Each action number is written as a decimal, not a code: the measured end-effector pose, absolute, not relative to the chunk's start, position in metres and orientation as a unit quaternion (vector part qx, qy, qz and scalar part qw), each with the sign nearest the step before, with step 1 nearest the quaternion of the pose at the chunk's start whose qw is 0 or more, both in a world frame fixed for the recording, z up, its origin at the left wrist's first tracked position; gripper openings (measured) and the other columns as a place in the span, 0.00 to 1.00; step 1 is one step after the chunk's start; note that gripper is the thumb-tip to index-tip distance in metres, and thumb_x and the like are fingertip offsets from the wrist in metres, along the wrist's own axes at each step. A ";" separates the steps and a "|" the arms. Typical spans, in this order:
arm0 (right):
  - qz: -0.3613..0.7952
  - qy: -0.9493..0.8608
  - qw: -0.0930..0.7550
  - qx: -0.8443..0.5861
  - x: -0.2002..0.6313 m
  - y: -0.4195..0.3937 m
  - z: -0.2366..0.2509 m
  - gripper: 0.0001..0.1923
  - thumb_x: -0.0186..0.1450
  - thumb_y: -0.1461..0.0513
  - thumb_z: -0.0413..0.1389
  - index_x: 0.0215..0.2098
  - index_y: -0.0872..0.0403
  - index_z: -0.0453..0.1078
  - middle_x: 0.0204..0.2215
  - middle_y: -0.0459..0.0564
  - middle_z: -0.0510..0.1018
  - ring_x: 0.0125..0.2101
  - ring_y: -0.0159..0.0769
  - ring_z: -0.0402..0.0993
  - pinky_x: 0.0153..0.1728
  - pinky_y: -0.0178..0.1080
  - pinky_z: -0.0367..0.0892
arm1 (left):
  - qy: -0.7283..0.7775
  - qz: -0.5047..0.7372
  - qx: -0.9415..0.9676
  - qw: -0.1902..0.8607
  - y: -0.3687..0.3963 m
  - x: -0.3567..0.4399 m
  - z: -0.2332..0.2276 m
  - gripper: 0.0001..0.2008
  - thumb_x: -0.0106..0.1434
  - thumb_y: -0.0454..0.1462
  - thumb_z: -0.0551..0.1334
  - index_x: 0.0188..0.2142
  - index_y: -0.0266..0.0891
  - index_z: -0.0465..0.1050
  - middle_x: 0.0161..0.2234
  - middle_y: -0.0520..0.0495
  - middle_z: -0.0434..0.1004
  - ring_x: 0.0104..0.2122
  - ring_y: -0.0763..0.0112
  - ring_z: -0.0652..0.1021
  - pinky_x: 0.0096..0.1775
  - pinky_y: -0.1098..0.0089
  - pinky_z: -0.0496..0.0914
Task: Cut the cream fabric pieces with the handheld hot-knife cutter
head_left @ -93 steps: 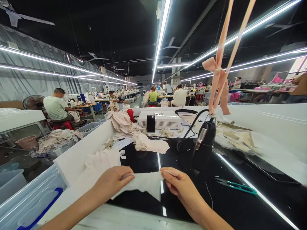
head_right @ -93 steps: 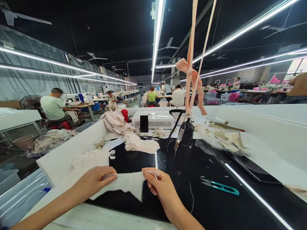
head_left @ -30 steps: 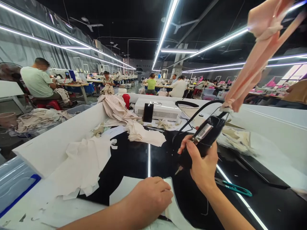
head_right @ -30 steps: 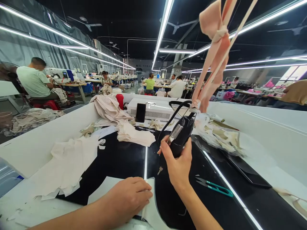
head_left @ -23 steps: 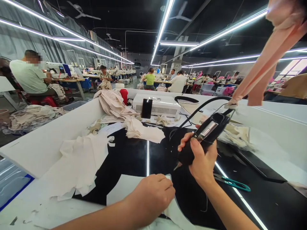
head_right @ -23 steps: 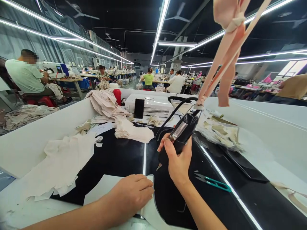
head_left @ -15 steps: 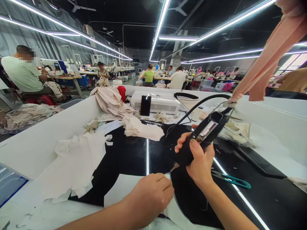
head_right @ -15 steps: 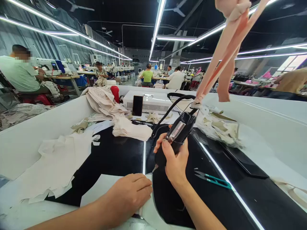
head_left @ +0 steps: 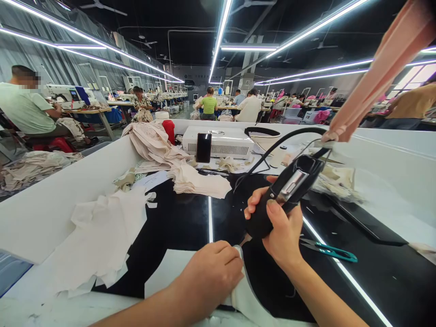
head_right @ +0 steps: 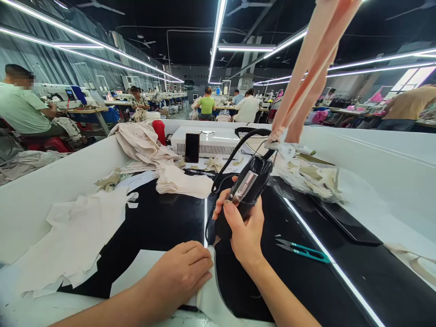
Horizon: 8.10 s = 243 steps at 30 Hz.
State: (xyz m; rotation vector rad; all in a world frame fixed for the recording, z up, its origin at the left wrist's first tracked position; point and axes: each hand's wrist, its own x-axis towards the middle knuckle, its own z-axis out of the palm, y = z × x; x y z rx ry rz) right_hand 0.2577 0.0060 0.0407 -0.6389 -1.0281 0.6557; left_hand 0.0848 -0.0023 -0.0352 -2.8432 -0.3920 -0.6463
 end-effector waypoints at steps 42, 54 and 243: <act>0.278 -0.459 0.789 -0.299 0.258 0.004 0.046 0.20 0.66 0.51 0.70 0.51 0.47 0.72 0.30 0.41 0.77 0.24 0.33 0.74 0.24 0.37 0.75 | -0.158 -0.213 -0.958 0.111 -0.010 0.079 -0.030 0.08 0.79 0.32 0.60 0.39 0.39 0.72 0.45 0.46 0.83 0.42 0.68 0.81 0.45 0.66 0.75; 0.273 -0.478 0.770 -0.323 0.255 0.002 0.038 0.17 0.68 0.54 0.67 0.50 0.47 0.69 0.30 0.40 0.77 0.23 0.34 0.74 0.25 0.38 0.75 | -0.151 -0.188 -0.961 0.134 -0.012 0.079 -0.030 0.08 0.79 0.31 0.60 0.39 0.38 0.74 0.46 0.45 0.82 0.42 0.68 0.80 0.48 0.65 0.74; 0.235 -0.446 0.780 -0.371 0.271 -0.041 0.038 0.15 0.67 0.58 0.67 0.49 0.46 0.71 0.30 0.40 0.79 0.23 0.33 0.75 0.25 0.37 0.76 | -0.143 -0.250 -0.953 -0.093 -0.006 0.060 -0.011 0.11 0.80 0.40 0.60 0.52 0.38 0.80 0.48 0.45 0.82 0.47 0.60 0.80 0.55 0.60 0.75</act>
